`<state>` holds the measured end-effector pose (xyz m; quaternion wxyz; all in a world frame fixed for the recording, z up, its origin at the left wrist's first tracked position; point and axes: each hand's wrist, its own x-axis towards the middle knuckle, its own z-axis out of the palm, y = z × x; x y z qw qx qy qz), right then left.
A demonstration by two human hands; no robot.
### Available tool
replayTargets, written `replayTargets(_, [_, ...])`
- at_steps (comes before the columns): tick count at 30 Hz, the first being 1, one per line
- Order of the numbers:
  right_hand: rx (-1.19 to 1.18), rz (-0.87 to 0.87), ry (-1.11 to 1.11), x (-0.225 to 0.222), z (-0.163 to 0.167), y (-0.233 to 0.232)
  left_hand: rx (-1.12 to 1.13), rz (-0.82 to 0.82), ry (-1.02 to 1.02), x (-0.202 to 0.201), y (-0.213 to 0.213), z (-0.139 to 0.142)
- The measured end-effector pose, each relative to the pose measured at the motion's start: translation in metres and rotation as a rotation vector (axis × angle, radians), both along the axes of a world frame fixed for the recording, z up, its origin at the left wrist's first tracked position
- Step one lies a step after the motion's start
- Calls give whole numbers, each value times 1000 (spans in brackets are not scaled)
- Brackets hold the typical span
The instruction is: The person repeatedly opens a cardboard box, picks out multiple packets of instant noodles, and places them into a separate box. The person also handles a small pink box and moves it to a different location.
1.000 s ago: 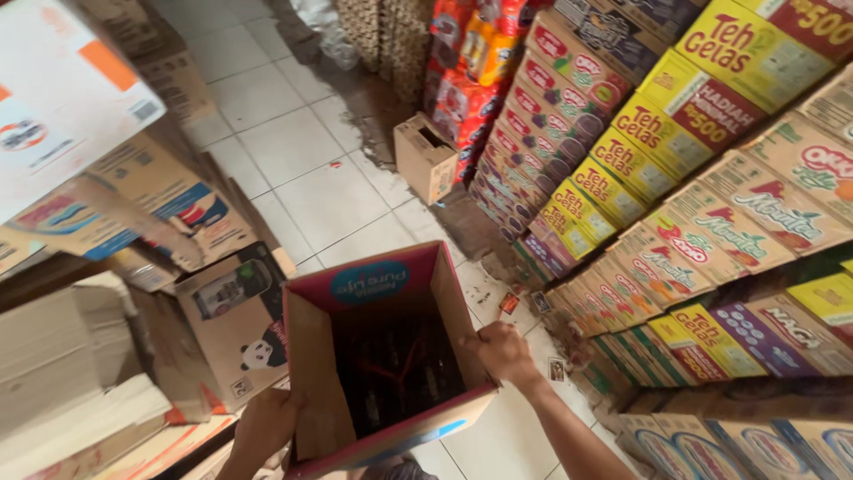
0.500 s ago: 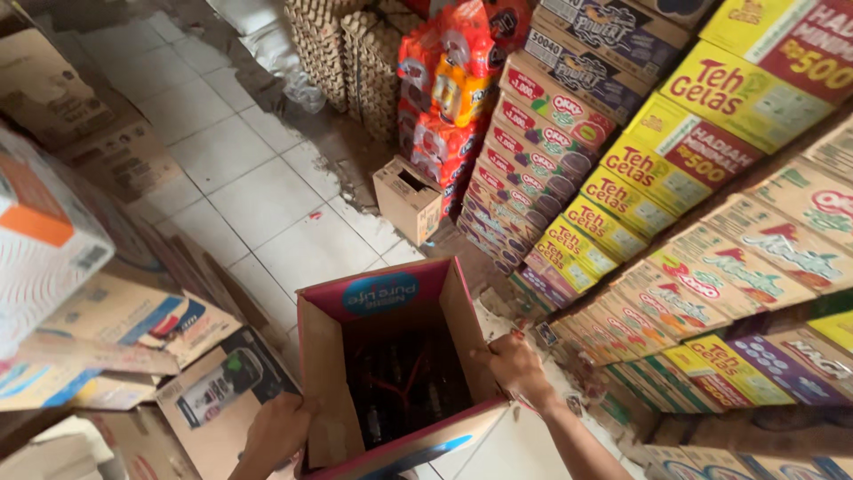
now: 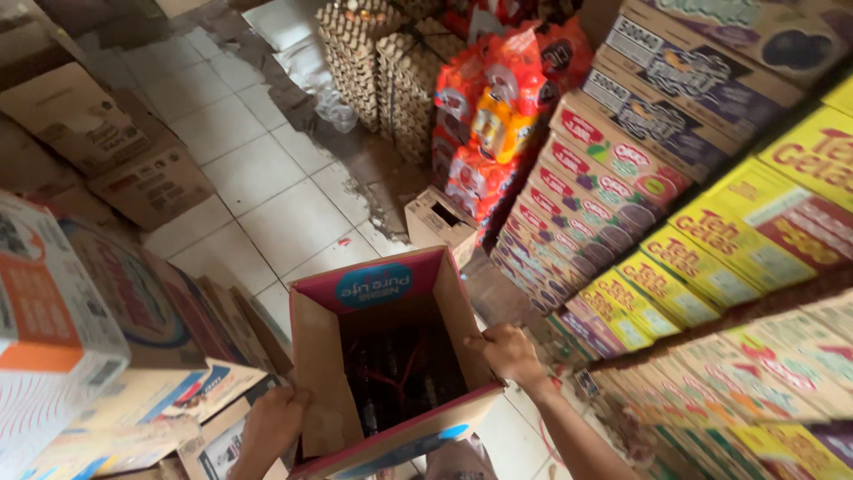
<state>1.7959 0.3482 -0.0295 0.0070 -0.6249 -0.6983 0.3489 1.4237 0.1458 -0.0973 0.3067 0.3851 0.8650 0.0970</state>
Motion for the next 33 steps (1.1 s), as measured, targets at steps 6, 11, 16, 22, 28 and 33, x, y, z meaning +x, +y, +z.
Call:
replayTargets(6, [121,175,26,-49,-17,106,5,-138,62,-54,63,-52])
replayTargets(11, [146,320,31,-86,-19,191,53,-390,268,-90,119,-80])
replayTargets(16, [43,250,41,-121,-5,259,81,-218,189,-97,173,-44])
replayTargets(22, [184,295,71,-172,4,342,72,224,-87,-111,265,25])
replayTargets(28, [117,279,31,-219,-18,420,115,24,-58,-165,341,9])
replayTargets(33, [143,288,23,-253,-42,483,8,157,-48,-202,402,-15])
